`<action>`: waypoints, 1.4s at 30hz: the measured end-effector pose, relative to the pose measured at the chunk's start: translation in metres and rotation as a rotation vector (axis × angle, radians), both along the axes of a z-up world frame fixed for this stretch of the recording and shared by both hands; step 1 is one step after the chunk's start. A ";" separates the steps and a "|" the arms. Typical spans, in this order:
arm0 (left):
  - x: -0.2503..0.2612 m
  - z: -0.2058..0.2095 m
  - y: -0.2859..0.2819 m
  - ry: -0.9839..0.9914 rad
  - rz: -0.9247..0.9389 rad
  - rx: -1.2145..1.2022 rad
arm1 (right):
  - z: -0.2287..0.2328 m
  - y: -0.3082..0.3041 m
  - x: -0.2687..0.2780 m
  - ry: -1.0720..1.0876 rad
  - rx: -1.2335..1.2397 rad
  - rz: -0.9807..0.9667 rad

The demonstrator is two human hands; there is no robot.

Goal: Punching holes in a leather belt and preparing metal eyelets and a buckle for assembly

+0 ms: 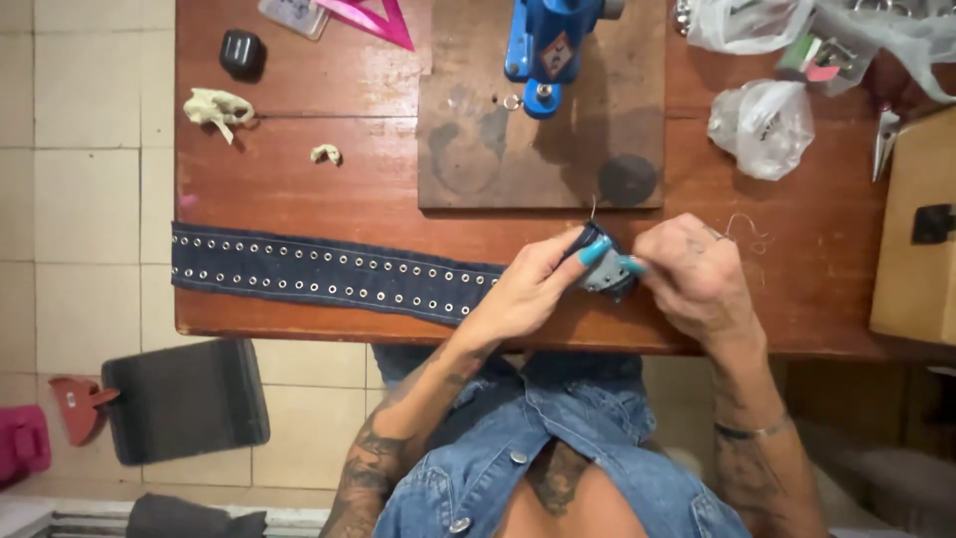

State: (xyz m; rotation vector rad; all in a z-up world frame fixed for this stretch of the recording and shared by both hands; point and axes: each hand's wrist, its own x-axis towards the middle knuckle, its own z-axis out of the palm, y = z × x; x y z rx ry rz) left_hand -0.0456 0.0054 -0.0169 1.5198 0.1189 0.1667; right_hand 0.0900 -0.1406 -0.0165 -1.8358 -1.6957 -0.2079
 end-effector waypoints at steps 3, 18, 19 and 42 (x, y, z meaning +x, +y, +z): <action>0.002 -0.007 0.001 0.002 0.037 -0.082 | -0.004 -0.005 0.001 0.517 0.078 -0.006; 0.000 0.002 -0.006 0.065 0.095 0.020 | 0.015 0.010 0.001 0.897 -0.308 0.112; 0.000 0.002 -0.005 0.071 0.096 0.017 | 0.011 0.010 0.002 0.914 -0.306 0.115; -0.004 -0.016 -0.003 0.074 0.088 0.048 | 0.001 0.013 0.002 0.812 -0.315 0.134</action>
